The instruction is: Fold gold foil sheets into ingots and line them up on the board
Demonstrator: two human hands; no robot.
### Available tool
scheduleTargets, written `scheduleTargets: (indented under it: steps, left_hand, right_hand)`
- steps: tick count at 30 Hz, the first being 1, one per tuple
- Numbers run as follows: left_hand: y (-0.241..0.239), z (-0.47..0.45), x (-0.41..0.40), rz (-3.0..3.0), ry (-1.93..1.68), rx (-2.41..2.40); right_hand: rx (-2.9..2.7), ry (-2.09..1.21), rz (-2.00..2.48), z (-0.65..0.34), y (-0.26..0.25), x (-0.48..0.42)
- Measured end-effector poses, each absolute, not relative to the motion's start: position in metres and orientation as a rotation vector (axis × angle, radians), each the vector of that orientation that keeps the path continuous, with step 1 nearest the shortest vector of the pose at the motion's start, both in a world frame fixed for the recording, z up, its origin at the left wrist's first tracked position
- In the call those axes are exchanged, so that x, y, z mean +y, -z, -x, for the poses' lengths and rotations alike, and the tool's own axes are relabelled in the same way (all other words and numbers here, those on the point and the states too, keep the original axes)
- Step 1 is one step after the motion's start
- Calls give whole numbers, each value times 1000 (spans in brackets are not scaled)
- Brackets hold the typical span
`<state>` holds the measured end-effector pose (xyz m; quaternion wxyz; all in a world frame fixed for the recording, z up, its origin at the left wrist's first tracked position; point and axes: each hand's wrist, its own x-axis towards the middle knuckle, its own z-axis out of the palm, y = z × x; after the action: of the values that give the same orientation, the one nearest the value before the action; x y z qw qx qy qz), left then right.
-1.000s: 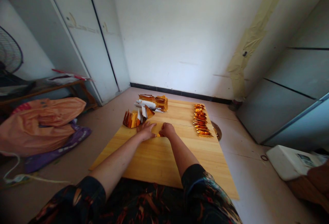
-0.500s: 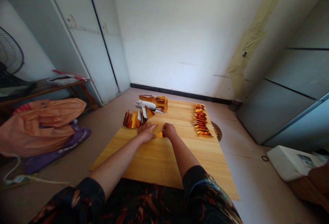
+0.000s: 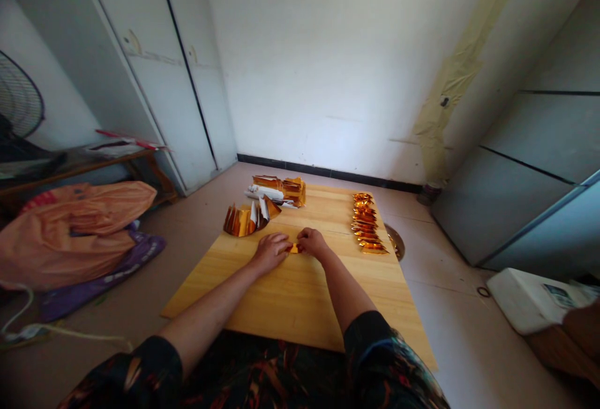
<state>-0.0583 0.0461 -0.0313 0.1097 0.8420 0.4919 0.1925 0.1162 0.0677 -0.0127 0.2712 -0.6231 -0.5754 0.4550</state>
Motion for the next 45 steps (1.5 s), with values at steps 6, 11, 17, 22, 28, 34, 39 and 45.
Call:
scheduleTargets:
  steps: [6, 11, 17, 22, 28, 34, 39, 45]
  left_hand:
    - [33, 56, 45, -2464, -621, 1437]
    - [36, 55, 45, -2465, -650, 1450]
    - [35, 55, 45, -2467, -657, 1453]
    - [33, 54, 45, -2441, -629, 1478]
    - [33, 50, 44, -2447, -686, 1505]
    - [32, 48, 45, -2449, -680, 1524]
    - [29, 48, 44, -2435, -693, 1504]
    - [29, 32, 38, -2130, -893, 1533]
  right_hand:
    - [-1875, -906, 1441, -129, 22, 57]
    - [-2140, -651, 1363, -141, 24, 50]
    - [-2250, -499, 1364, -146, 23, 47]
    - [-2333, -455, 1379, -144, 21, 48]
    - [-2375, -332, 1470, -139, 18, 41]
    - [-2411, -293, 1509, -137, 21, 42]
    - [-2370, -215, 1620, -133, 24, 43]
    - [-2206, -187, 1675, -128, 30, 33]
